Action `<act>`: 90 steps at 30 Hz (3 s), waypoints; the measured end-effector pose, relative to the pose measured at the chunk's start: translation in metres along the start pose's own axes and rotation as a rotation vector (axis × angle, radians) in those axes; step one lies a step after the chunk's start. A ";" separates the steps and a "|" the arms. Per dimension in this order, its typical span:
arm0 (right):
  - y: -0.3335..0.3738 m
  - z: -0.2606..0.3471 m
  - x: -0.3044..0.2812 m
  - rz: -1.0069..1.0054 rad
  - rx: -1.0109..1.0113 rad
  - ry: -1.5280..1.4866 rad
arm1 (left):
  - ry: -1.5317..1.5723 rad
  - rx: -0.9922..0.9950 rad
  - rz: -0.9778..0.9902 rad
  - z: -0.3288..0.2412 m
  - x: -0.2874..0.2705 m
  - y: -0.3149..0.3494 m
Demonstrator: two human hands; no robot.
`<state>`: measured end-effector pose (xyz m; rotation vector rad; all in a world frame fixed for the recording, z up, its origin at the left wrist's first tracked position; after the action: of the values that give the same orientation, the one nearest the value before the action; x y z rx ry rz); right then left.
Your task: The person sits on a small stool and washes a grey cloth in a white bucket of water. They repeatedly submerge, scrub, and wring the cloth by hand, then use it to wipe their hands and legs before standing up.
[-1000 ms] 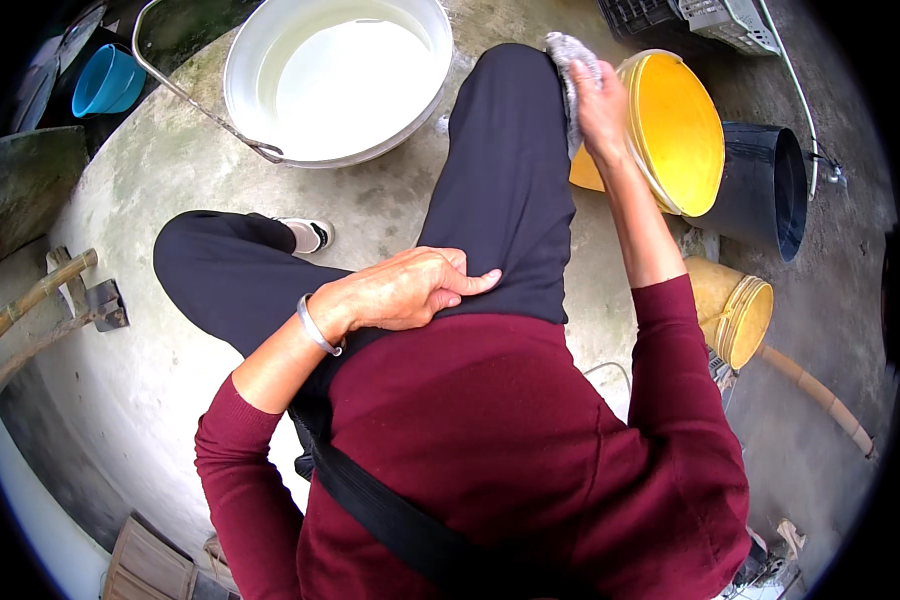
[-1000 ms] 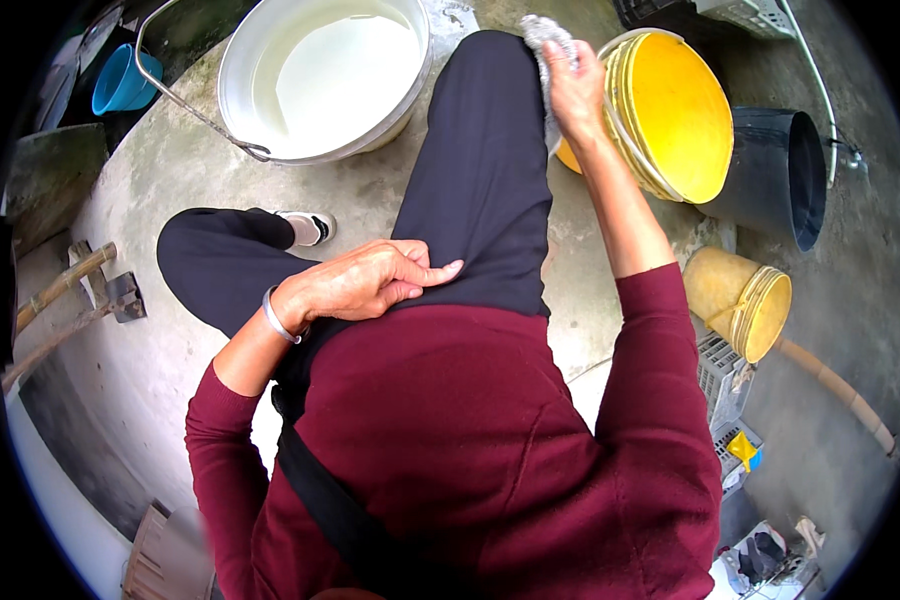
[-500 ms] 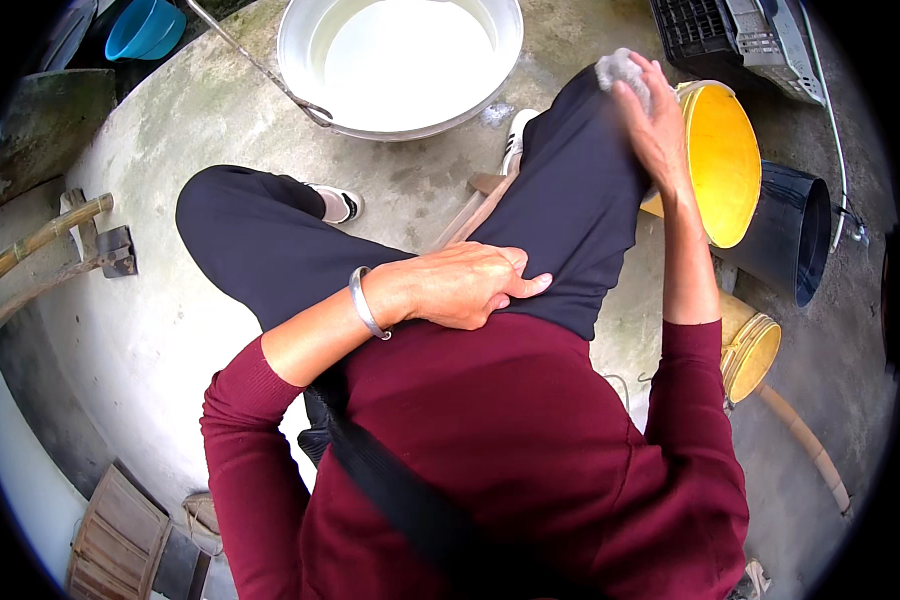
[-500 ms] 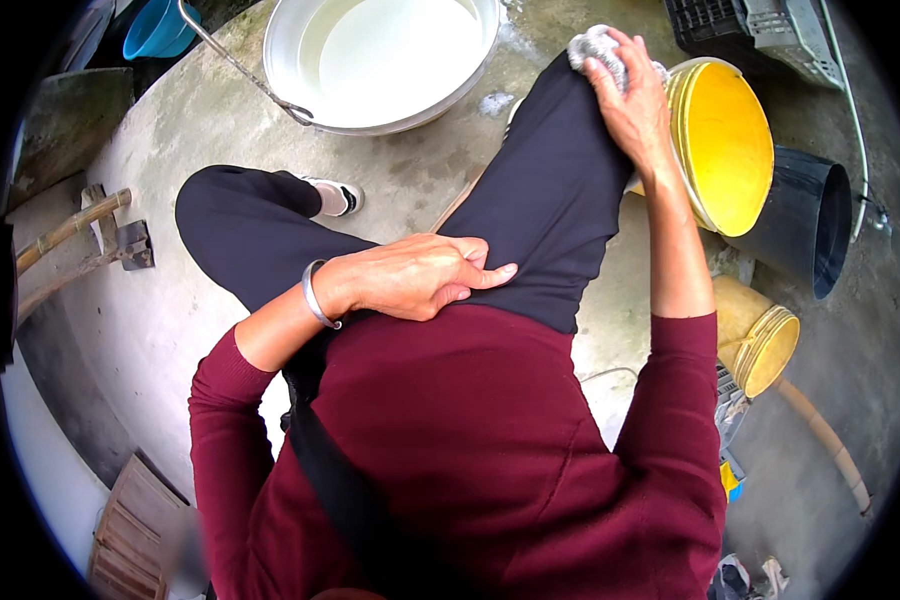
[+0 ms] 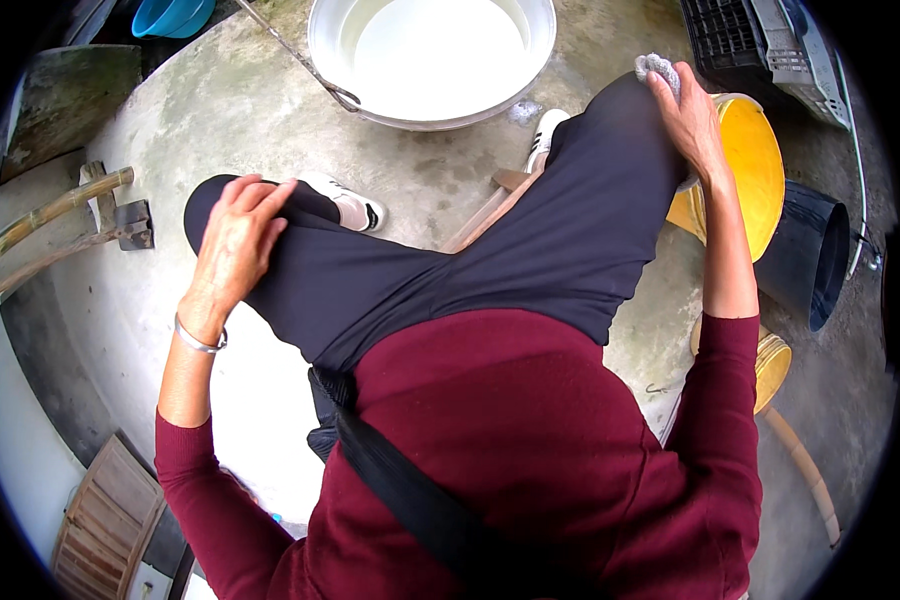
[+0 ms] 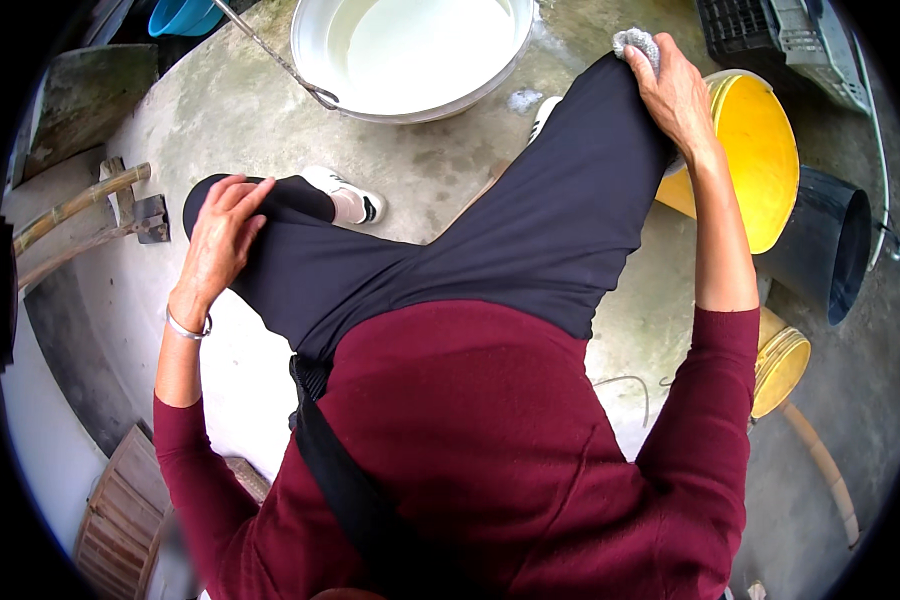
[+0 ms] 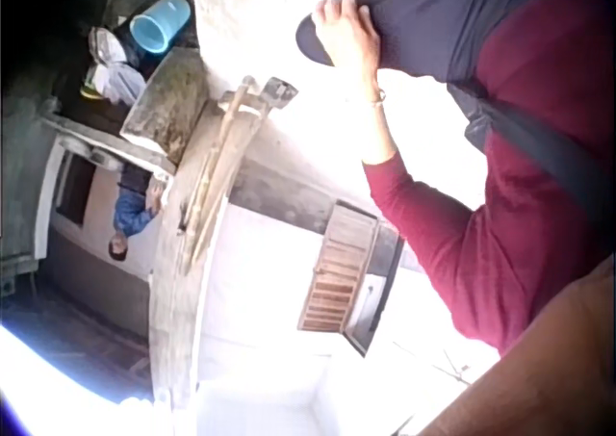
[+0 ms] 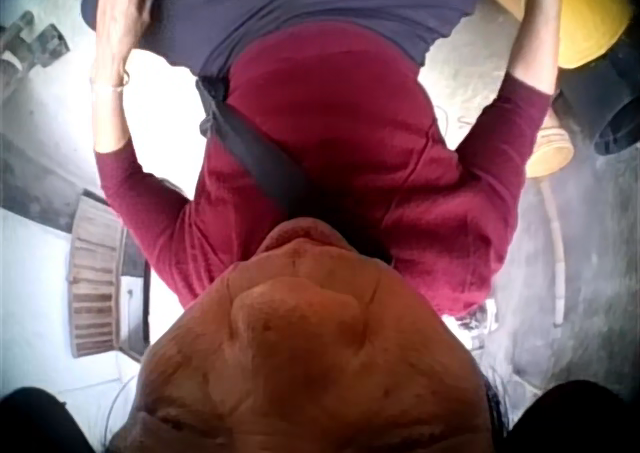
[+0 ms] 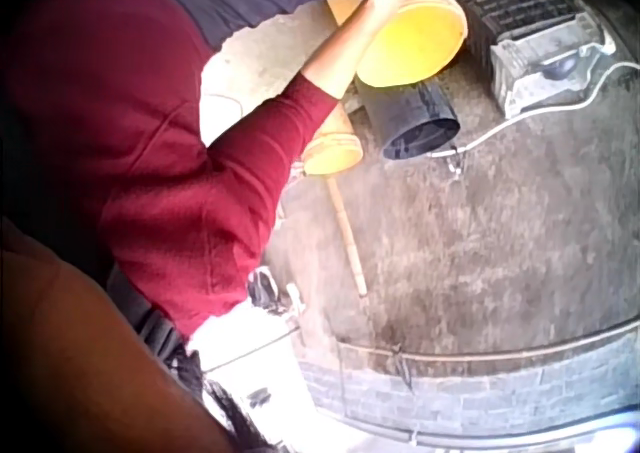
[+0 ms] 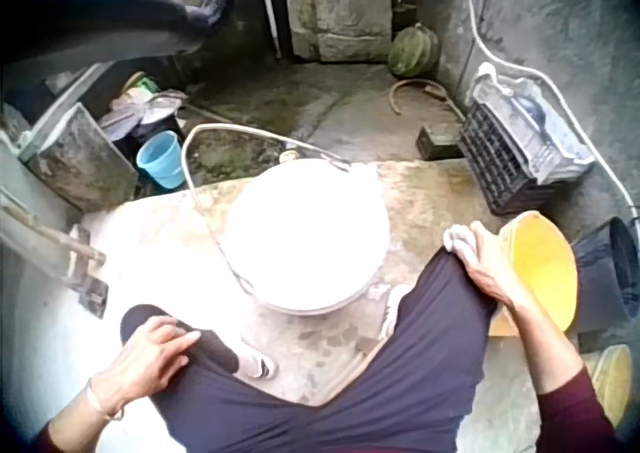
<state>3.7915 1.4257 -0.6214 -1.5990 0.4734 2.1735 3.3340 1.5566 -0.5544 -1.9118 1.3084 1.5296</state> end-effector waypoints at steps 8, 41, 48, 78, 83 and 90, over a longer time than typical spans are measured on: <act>-0.010 0.004 -0.010 0.121 -0.038 -0.002 | 0.090 -0.245 0.108 0.070 0.041 0.032; -0.093 0.033 0.042 0.453 -0.234 0.005 | 0.400 -0.261 0.200 0.061 0.007 -0.011; -0.074 0.053 0.020 0.574 -0.280 0.113 | 0.531 -0.338 0.230 0.029 0.002 0.023; 0.032 0.554 -0.051 0.953 -1.116 0.314 | 1.035 -0.444 -0.321 0.128 -0.155 0.252; 0.072 0.672 -0.078 0.939 -1.280 0.009 | 1.320 -0.679 -0.428 0.133 -0.154 0.302; 0.132 0.745 -0.138 0.896 -1.504 -0.601 | 2.219 -0.836 -0.927 0.140 -0.215 0.332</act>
<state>3.1493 1.6616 -0.2699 -1.0082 -1.1410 3.9218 2.9845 1.5872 -0.3237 -3.5991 -0.4907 -1.3380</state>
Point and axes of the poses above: each hand's wrist, its own y-axis away from the middle knuckle, its own x-axis out of the palm, z = x × y, the point moved 3 cm from there along -y, towards the middle knuckle, and after that the axes turned 6 degrees about y, right-handed, at the moved point
